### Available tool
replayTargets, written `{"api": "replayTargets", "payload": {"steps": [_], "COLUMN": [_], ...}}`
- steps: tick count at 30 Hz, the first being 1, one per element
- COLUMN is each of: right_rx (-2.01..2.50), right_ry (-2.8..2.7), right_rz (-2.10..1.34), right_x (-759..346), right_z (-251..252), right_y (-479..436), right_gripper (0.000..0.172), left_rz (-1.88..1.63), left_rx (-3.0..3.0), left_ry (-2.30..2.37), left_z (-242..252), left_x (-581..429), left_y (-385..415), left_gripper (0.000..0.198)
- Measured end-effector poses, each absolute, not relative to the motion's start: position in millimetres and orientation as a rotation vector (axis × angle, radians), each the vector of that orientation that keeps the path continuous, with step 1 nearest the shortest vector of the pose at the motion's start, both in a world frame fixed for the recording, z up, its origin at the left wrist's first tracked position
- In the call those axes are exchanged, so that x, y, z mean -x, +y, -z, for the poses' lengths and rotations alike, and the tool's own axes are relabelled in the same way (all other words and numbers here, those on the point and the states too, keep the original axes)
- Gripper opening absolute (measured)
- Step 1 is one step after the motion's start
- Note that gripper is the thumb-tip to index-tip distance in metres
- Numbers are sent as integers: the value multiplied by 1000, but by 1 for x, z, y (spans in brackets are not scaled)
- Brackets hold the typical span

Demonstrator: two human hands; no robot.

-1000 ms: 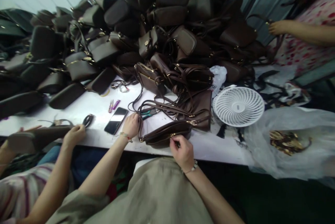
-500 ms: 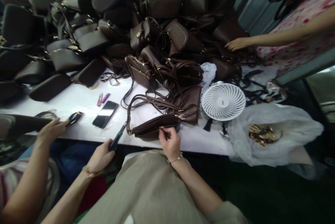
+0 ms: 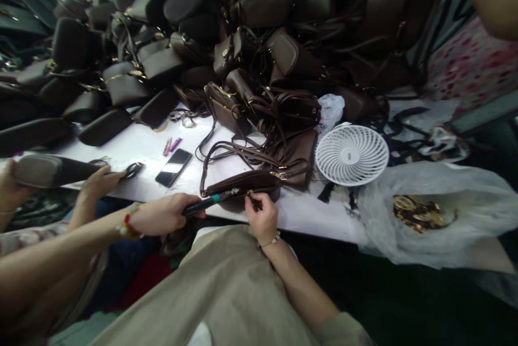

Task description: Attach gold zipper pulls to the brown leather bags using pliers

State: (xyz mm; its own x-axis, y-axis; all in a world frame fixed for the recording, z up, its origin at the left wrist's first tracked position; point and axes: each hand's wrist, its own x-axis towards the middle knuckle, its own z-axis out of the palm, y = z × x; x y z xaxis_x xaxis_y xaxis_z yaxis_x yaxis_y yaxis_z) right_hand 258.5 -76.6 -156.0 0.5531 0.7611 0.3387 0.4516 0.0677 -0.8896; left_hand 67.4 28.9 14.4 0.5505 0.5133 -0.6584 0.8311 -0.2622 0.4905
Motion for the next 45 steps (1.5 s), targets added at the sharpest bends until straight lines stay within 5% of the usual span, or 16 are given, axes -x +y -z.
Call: {"api": "replayTargets", "payload": {"steps": [5,13,22,29,36,45], "right_rx": [1556,1529,1521,1472,1361,1387], "right_ry": [-1128,-1193,-1333,-1033,-1270,-1470], "right_rz": [-239,-275,-240,-213,-213,-215], "right_x": [-260,-263,-262,-251,-255,-253], "right_z": [148,142,134,117,98,86], "right_y": [-79,-82,-83,-81,-61,-45], "right_gripper": [8,5,6,8,7,7], "left_rz": [718,628,743,339,-136,-269], "left_rx": [-1833,-1440,-1732,-1186,-828,-716], "left_ry": [969,888,874,862,793,750], "left_z": [-17,11,-5,17,51,53], "left_x": [-81,-76,-94,-71,-58,-59], "left_y": [57,60,56,19,-23,-20], "left_gripper": [53,73,70,48,61,62]}}
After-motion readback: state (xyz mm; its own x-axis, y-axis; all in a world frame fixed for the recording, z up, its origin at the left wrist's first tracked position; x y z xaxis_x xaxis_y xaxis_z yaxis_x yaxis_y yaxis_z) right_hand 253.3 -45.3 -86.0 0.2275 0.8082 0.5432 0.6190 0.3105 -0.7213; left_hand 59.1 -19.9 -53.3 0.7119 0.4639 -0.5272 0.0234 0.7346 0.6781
